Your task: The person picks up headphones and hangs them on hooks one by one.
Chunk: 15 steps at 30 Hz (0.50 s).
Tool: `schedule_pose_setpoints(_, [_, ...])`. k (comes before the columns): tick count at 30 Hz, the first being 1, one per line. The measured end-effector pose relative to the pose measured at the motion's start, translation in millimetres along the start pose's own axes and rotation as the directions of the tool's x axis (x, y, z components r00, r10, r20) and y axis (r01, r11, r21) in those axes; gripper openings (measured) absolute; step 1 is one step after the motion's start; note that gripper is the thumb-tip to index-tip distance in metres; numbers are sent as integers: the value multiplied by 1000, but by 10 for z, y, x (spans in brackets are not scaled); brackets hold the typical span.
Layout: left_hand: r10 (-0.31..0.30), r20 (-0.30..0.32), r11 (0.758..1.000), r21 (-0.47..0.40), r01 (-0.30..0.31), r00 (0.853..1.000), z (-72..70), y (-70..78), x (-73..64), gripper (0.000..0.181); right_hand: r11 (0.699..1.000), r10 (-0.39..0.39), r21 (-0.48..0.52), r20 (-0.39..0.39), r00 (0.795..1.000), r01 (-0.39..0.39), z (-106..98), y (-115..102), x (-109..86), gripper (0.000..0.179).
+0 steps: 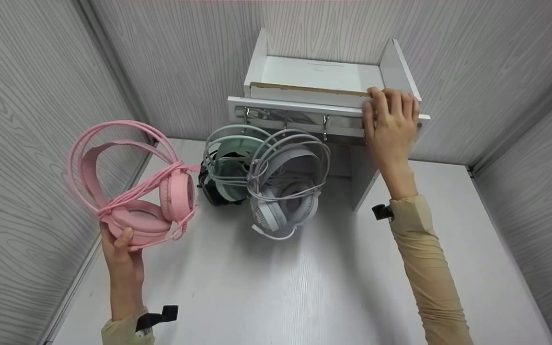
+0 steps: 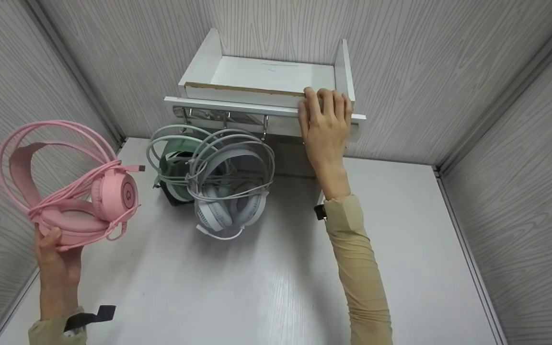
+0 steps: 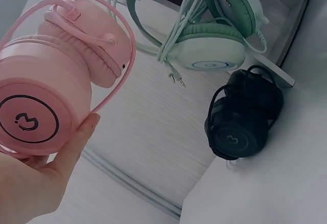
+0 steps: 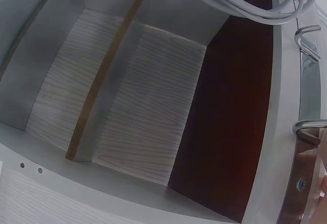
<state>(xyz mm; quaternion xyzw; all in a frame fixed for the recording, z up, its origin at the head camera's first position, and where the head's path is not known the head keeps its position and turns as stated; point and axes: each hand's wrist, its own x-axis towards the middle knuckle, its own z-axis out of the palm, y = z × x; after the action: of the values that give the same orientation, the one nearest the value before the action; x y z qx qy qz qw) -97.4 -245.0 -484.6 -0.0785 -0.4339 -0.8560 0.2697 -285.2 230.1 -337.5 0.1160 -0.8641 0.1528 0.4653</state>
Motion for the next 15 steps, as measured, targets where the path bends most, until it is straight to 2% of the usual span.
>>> schedule_pose_setpoints(3, [16, 23, 1000, -7, -16, 1000, 50, -10, -11, 86, 1000, -2, 1, -5, 1000, 2, -1, 3, 2, 37])
schedule_pose_setpoints(6, [22, 14, 1000, -20, -22, 1000, 117, -42, -38, 85, 1000, -1, 4, -3, 1000, 1, -9, 11, 5, 37])
schedule_pose_setpoints(10, [17, 3, 999, -51, -17, 1000, 222, -87, -97, 87, 1000, 2, 7, -1, 1000, -2, -18, 22, 10, 37])
schedule_pose_setpoints(15, [2, 31, 998, -56, 0, 1000, 351, -77, -168, 86, 1000, 2, 6, 3, 1000, -2, -12, 21, 6, 38])
